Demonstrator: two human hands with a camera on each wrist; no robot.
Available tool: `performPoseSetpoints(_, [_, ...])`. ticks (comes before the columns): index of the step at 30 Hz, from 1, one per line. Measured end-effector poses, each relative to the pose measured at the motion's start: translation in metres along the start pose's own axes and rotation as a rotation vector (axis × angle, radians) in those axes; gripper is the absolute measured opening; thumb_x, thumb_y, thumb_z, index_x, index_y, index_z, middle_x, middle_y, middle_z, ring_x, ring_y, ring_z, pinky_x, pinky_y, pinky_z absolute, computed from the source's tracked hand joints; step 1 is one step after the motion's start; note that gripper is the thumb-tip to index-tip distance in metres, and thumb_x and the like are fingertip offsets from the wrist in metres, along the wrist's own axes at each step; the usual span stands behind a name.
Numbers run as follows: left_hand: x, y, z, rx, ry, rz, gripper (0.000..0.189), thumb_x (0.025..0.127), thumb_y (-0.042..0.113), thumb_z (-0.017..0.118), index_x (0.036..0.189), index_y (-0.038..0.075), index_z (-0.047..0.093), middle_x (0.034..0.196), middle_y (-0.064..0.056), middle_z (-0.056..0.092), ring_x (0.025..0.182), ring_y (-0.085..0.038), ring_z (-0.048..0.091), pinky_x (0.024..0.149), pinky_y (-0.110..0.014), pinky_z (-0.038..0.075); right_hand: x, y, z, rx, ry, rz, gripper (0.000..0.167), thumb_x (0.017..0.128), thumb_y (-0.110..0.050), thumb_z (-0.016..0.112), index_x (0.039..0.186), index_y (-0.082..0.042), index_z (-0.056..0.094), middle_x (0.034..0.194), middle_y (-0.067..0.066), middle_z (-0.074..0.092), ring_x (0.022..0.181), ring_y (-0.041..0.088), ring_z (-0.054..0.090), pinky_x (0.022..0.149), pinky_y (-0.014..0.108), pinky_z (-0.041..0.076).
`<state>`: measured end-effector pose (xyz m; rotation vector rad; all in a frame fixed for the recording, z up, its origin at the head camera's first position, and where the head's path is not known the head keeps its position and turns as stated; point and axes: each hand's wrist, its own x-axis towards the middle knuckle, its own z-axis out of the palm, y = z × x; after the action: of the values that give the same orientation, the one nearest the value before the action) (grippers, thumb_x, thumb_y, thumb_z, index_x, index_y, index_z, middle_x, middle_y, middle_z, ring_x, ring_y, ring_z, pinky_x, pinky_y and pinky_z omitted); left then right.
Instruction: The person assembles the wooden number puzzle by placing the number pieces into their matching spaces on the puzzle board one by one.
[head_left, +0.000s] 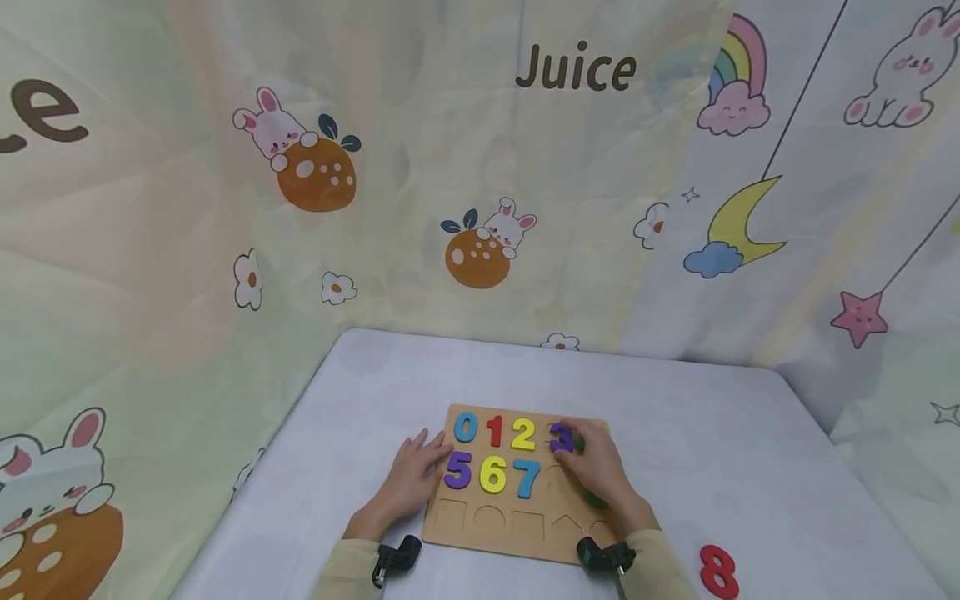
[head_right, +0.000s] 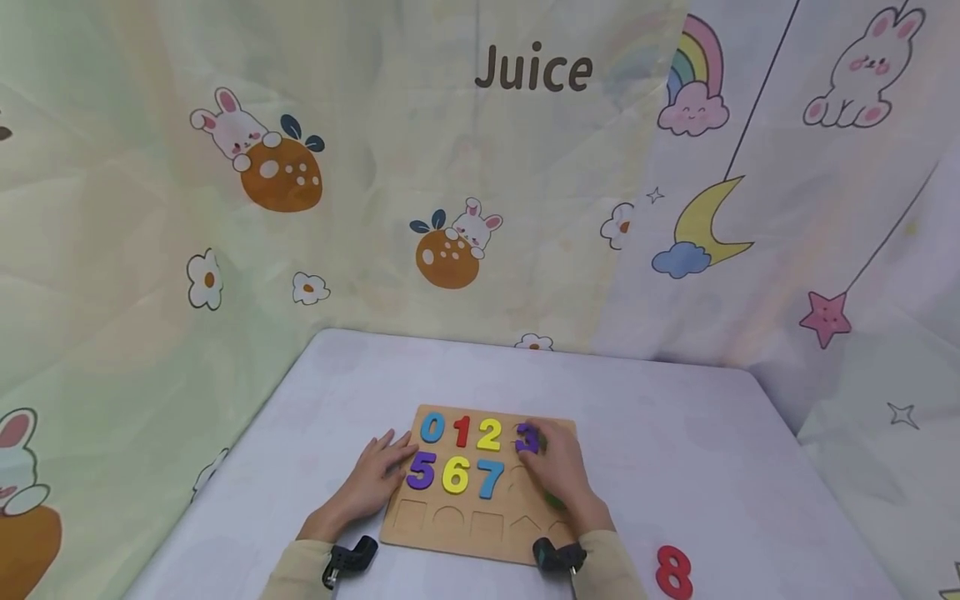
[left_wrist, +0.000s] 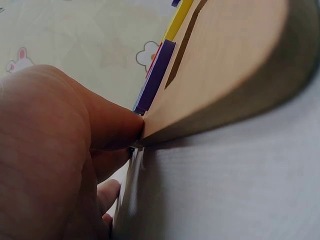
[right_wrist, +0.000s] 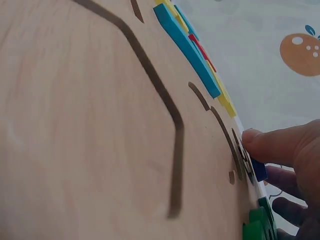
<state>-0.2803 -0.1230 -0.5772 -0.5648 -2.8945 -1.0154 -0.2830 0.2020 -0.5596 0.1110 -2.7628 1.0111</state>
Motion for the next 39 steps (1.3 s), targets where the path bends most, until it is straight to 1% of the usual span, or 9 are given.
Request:
performPoseSetpoints(7, [0.0004, -0.0006, 0.0007, 0.010, 0.003, 0.002, 0.038, 0.095, 0.012, 0.059, 0.133, 0.011, 0.061, 0.151, -0.010, 0.044, 0.146, -0.037, 0.022, 0.121, -0.055, 0.009, 0.0031, 0.0003, 0.0035, -0.013, 0.021, -0.031, 0.049, 0.078, -0.012, 0.082, 0.124, -0.008, 0.063, 0.127, 0.011, 0.064, 0.123, 0.033, 0.055, 0.106, 0.051, 0.043])
performPoseSetpoints(12, [-0.0001, -0.0008, 0.0008, 0.010, 0.000, -0.010, 0.038, 0.095, 0.012, 0.059, 0.133, 0.011, 0.061, 0.151, -0.010, 0.043, 0.146, -0.036, 0.022, 0.121, -0.054, 0.008, 0.0048, -0.0024, 0.0070, -0.023, 0.010, -0.049, 0.045, 0.078, -0.013, 0.083, 0.120, -0.011, 0.067, 0.124, 0.008, 0.066, 0.122, 0.030, 0.056, 0.106, 0.050, 0.043])
performPoseSetpoints(14, [-0.0002, -0.0006, 0.0008, 0.008, 0.000, -0.006, 0.038, 0.095, 0.012, 0.059, 0.133, 0.011, 0.061, 0.151, -0.010, 0.043, 0.146, -0.037, 0.022, 0.121, -0.055, 0.008, 0.0051, -0.0031, 0.0077, -0.023, 0.011, -0.041, 0.045, 0.078, -0.014, 0.083, 0.120, -0.011, 0.067, 0.124, 0.007, 0.066, 0.123, 0.030, 0.056, 0.107, 0.049, 0.043])
performPoseSetpoints(19, [-0.0006, 0.0010, 0.0001, 0.010, 0.008, 0.005, 0.037, 0.095, 0.012, 0.059, 0.132, 0.010, 0.061, 0.150, -0.012, 0.044, 0.146, -0.038, 0.023, 0.120, -0.056, 0.009, 0.0057, -0.0023, 0.0084, -0.031, 0.020, -0.025, 0.046, 0.080, -0.014, 0.081, 0.122, -0.007, 0.066, 0.128, 0.011, 0.064, 0.124, 0.032, 0.055, 0.107, 0.050, 0.043])
performPoseSetpoints(22, [-0.0010, 0.0021, -0.0008, 0.010, 0.004, -0.002, 0.037, 0.096, 0.013, 0.058, 0.133, 0.010, 0.061, 0.150, -0.011, 0.044, 0.146, -0.037, 0.022, 0.121, -0.055, 0.008, 0.0051, -0.0015, 0.0083, -0.043, 0.025, -0.030, 0.045, 0.081, -0.015, 0.080, 0.122, -0.003, 0.067, 0.129, 0.013, 0.063, 0.125, 0.034, 0.054, 0.107, 0.051, 0.043])
performPoseSetpoints(25, [-0.0008, 0.0028, -0.0010, 0.014, 0.005, 0.003, 0.038, 0.096, 0.013, 0.057, 0.133, 0.009, 0.060, 0.150, -0.012, 0.044, 0.146, -0.038, 0.022, 0.121, -0.056, 0.009, 0.0042, -0.0011, 0.0081, -0.050, 0.032, -0.041, 0.044, 0.080, -0.016, 0.080, 0.120, -0.001, 0.068, 0.129, 0.013, 0.063, 0.124, 0.036, 0.054, 0.106, 0.052, 0.042])
performPoseSetpoints(31, [-0.0007, 0.0034, -0.0006, 0.018, 0.002, 0.002, 0.038, 0.096, 0.013, 0.056, 0.134, 0.010, 0.060, 0.151, -0.012, 0.043, 0.146, -0.037, 0.022, 0.121, -0.055, 0.008, 0.0036, -0.0004, 0.0082, -0.053, 0.045, -0.059, 0.044, 0.081, -0.020, 0.079, 0.119, -0.001, 0.068, 0.129, 0.013, 0.062, 0.123, 0.037, 0.054, 0.106, 0.054, 0.042])
performPoseSetpoints(34, [-0.0010, 0.0027, 0.0000, 0.015, -0.003, -0.003, 0.038, 0.097, 0.013, 0.056, 0.134, 0.010, 0.059, 0.151, -0.011, 0.043, 0.147, -0.036, 0.021, 0.121, -0.054, 0.007, 0.0026, -0.0010, 0.0076, -0.032, 0.051, -0.061, 0.043, 0.083, -0.021, 0.078, 0.119, -0.001, 0.068, 0.130, 0.015, 0.062, 0.124, 0.039, 0.053, 0.106, 0.056, 0.041])
performPoseSetpoints(39, [-0.0011, 0.0032, -0.0014, 0.016, -0.004, -0.001, 0.038, 0.097, 0.013, 0.055, 0.135, 0.010, 0.059, 0.151, -0.011, 0.042, 0.147, -0.037, 0.020, 0.121, -0.054, 0.007, -0.0011, -0.0016, 0.0046, 0.008, 0.071, -0.012, 0.036, 0.086, -0.022, 0.076, 0.118, -0.006, 0.069, 0.140, 0.020, 0.052, 0.131, 0.043, 0.044, 0.108, 0.060, 0.038])
